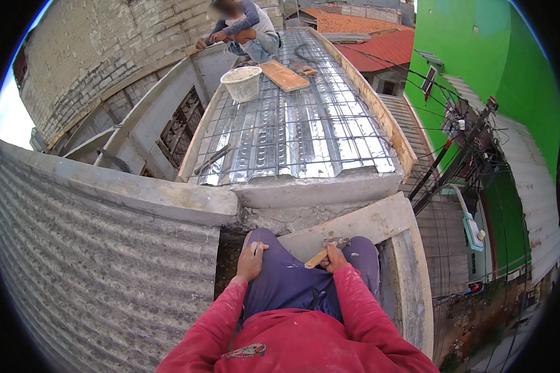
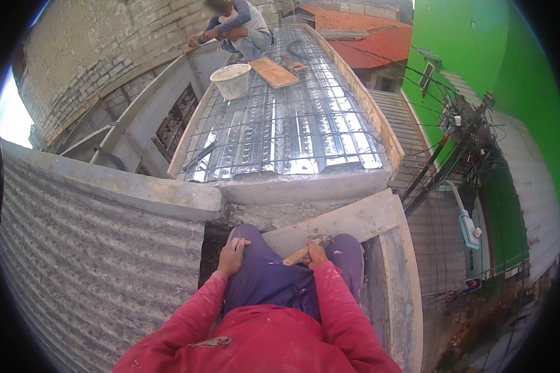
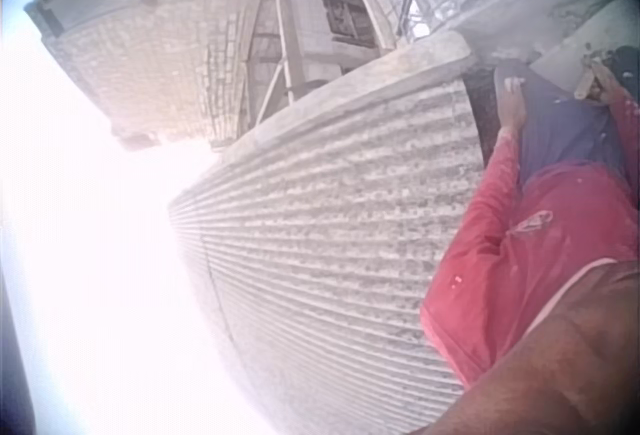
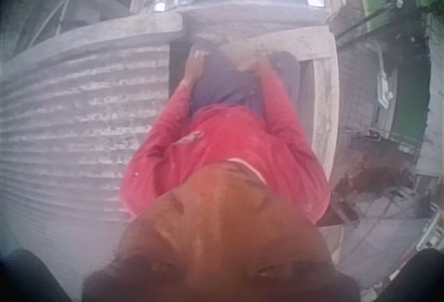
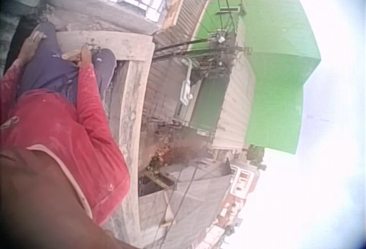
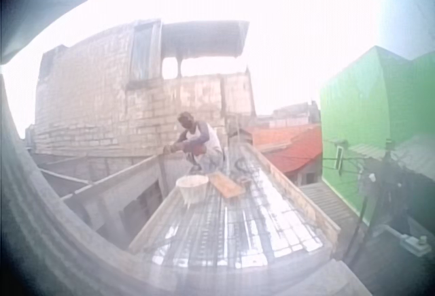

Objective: The person is working on a construction site, specifically on a roof. They are using a hammer to secure wooden planks and metal sheets to the roof structure. Another worker is visible in the background, also engaged in construction activities.

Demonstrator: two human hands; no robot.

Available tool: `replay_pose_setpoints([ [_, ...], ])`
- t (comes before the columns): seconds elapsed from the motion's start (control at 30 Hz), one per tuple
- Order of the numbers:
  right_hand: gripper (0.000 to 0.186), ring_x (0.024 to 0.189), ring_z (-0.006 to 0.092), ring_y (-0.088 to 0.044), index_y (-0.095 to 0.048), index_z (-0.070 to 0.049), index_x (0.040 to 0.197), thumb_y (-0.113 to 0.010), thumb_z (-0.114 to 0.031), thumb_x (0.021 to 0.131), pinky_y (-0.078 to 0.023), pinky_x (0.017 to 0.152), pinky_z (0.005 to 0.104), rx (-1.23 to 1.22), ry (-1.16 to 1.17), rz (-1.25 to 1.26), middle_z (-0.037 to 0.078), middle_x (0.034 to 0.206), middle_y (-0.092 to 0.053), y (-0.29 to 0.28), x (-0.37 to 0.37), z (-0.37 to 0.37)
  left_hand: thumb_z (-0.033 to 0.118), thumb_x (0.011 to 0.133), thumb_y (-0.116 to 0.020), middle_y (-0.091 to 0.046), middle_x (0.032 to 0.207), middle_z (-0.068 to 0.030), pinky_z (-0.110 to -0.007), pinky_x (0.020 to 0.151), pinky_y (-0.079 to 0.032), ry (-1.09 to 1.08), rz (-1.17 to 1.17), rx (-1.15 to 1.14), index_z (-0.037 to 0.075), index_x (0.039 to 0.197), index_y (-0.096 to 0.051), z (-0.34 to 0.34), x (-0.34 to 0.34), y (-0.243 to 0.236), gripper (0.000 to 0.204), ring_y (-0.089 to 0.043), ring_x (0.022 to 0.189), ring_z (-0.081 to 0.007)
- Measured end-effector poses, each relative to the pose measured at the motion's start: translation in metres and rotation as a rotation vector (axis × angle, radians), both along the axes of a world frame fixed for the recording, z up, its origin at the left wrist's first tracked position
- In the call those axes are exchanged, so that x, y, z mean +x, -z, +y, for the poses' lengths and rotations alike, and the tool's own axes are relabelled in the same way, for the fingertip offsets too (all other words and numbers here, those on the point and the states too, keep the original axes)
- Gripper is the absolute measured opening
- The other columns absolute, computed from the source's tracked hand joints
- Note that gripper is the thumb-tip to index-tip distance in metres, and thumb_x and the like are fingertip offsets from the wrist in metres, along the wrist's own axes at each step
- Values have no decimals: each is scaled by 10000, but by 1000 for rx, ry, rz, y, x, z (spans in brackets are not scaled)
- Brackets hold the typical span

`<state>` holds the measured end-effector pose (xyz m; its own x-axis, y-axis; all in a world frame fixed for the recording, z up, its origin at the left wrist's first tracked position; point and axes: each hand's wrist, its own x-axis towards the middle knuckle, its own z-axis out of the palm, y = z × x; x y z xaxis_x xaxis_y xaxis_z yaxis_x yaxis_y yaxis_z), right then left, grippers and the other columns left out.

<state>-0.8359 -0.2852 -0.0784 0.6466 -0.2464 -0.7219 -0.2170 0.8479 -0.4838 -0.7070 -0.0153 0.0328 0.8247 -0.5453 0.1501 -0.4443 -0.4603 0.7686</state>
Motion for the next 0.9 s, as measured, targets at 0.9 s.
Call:
replay_pose_setpoints([
  [0.9,255,420,97,-339,-474,-149,763,-517,-270,983,-238,380,255,-30,-4,33,-20,568,-402,-14,11,-3,265,1045,-441,-697,1044,-197,-441,900,-488,-13,-28,-14,36,987,-675,-3,13,7,333,-644,1014,-385],
])
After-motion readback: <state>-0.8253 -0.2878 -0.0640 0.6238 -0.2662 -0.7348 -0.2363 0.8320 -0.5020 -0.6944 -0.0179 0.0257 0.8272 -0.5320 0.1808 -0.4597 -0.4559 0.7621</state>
